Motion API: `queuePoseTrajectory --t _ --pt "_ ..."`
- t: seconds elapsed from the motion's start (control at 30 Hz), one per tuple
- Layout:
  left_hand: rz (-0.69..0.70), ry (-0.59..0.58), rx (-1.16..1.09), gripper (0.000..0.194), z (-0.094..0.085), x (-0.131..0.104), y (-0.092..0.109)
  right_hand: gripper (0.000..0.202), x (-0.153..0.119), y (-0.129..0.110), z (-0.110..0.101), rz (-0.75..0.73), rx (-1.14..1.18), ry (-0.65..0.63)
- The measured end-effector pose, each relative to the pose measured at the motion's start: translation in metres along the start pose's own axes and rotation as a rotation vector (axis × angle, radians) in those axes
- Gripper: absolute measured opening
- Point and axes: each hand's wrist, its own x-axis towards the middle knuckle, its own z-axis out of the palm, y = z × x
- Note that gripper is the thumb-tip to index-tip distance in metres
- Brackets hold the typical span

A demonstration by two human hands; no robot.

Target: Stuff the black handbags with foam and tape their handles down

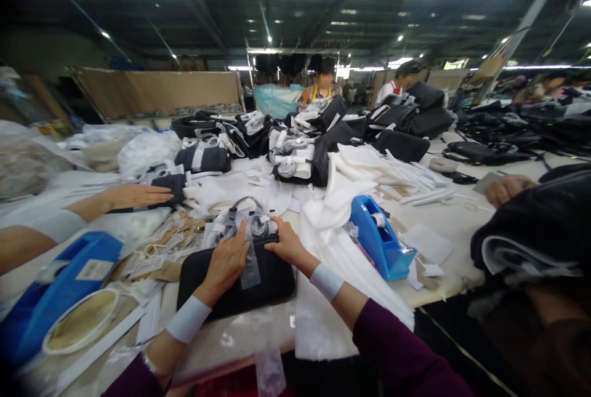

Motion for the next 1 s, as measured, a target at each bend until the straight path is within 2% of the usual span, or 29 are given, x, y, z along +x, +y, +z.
queuePoseTrajectory --t 0.07,0.13,0.2,0.27,0.43,0.63,0.77,0.9,1.0 --pt "0.000 0.013 0.020 0.053 0.004 0.000 -0.001 0.074 -0.005 -0.006 0.001 -0.079 -0.090 0.069" --pt "-0.010 0.028 0.002 0.053 0.009 0.000 -0.002 0.072 -0.014 -0.012 0.006 -0.283 -0.183 0.104" --pt "-0.036 0.030 -0.066 0.052 0.013 0.000 -0.004 0.075 -0.024 -0.015 0.016 -0.525 -0.208 0.083" --pt "-0.069 0.022 -0.159 0.051 0.015 -0.002 -0.004 0.079 -0.033 -0.016 0.029 -0.653 -0.176 0.067" --pt "-0.088 -0.073 -0.387 0.059 0.003 -0.003 -0.013 0.077 -0.042 -0.015 0.043 -0.630 -0.221 0.052" --pt "0.121 -0.335 -0.693 0.073 -0.019 0.007 -0.052 0.081 -0.046 -0.022 0.038 -0.655 -0.362 -0.037" --pt "0.281 -0.455 -0.674 0.088 -0.020 0.019 -0.071 0.072 -0.051 -0.023 0.044 -0.655 -0.400 0.003" --pt "0.489 -0.546 -0.641 0.094 -0.018 0.036 -0.072 0.060 -0.053 -0.024 0.050 -0.657 -0.440 0.056" --pt "0.571 -0.584 -0.597 0.097 -0.017 0.049 -0.070 0.057 -0.054 -0.024 0.052 -0.642 -0.477 0.073"
